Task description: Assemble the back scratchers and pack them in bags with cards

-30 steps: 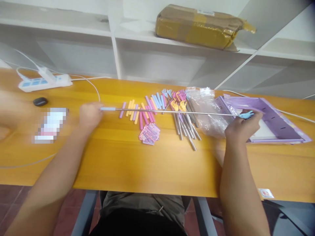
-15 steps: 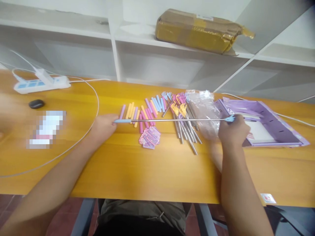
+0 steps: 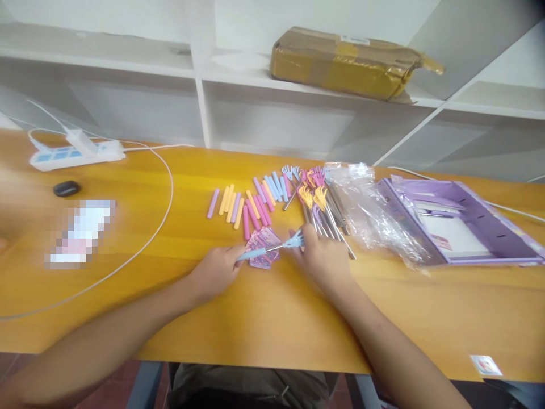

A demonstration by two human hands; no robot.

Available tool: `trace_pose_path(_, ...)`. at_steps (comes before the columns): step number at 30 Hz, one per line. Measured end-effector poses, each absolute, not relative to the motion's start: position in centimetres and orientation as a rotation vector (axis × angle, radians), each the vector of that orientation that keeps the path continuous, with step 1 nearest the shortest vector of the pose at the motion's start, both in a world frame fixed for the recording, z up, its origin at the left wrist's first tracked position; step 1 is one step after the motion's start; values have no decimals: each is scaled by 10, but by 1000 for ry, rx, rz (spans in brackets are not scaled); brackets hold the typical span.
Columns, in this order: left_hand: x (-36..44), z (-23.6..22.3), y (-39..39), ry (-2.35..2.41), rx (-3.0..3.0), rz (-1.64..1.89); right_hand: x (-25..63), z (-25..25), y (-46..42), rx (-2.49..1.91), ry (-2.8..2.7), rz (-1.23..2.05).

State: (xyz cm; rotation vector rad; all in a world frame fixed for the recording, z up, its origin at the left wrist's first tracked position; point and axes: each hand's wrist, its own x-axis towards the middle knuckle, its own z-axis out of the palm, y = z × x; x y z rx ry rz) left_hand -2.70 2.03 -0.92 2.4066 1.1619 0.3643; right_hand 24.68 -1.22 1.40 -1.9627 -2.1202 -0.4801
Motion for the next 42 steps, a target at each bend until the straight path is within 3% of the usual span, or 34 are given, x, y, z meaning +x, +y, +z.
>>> trace_pose_path(10, -36, 2, 37, 1237, 2394, 311, 267, 24, -7, -1709, -2413, -429)
trace_pose_path(17, -37, 4, 40, 1301, 2194, 419, 264, 24, -10, -1619, -2283, -561)
trace_pose_path(22, -38, 7, 39, 1284, 2085, 447, 263, 19, -7, -1620, -2360, -478)
trace_pose_path(37, -50, 5, 53, 1123, 2444, 297, 271, 25, -11, -1518, -2577, -259)
trace_pose_path(42, -48, 4, 51, 1263, 2615, 253, 254, 26, -13, -1769, -2534, -205)
